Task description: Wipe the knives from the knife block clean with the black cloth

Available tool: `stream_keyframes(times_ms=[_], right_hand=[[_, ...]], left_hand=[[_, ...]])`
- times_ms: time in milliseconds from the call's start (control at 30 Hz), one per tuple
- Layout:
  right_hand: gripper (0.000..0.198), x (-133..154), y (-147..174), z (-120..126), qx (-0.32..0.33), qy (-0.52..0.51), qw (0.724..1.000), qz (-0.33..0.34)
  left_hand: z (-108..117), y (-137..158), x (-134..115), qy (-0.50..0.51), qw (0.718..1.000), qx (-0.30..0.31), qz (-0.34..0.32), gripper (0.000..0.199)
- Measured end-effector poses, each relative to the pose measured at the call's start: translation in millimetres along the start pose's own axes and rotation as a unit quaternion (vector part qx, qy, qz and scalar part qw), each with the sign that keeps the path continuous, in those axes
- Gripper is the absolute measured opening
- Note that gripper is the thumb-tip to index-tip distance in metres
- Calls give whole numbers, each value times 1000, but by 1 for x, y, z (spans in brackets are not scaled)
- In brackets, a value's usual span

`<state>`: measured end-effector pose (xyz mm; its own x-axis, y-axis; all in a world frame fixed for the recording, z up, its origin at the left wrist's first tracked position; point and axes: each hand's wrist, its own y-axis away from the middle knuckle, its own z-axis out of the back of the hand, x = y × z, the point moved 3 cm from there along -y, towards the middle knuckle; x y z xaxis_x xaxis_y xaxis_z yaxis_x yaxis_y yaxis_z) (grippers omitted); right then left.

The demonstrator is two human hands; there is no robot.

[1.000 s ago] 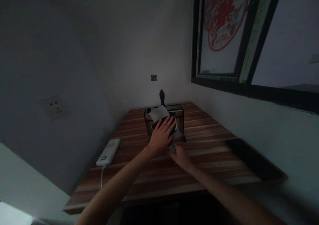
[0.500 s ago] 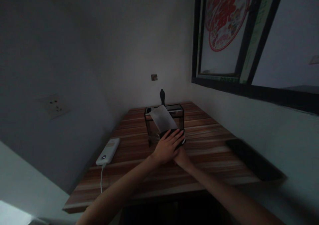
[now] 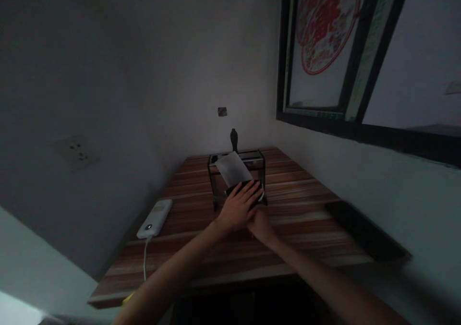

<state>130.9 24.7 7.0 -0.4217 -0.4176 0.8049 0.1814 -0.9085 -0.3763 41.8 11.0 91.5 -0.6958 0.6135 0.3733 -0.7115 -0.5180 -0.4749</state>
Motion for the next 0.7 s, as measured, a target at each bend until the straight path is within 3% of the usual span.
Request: stream_keyframes(times_ms=[200,700], right_hand=[[16,12,1,6,-2,19,1000,11],[15,9,3,5,2,32,999,-21]], left_hand=[[8,-8,19,-11,999,-21,33,55],[29,-33,78,-33,988,-71,136,52]])
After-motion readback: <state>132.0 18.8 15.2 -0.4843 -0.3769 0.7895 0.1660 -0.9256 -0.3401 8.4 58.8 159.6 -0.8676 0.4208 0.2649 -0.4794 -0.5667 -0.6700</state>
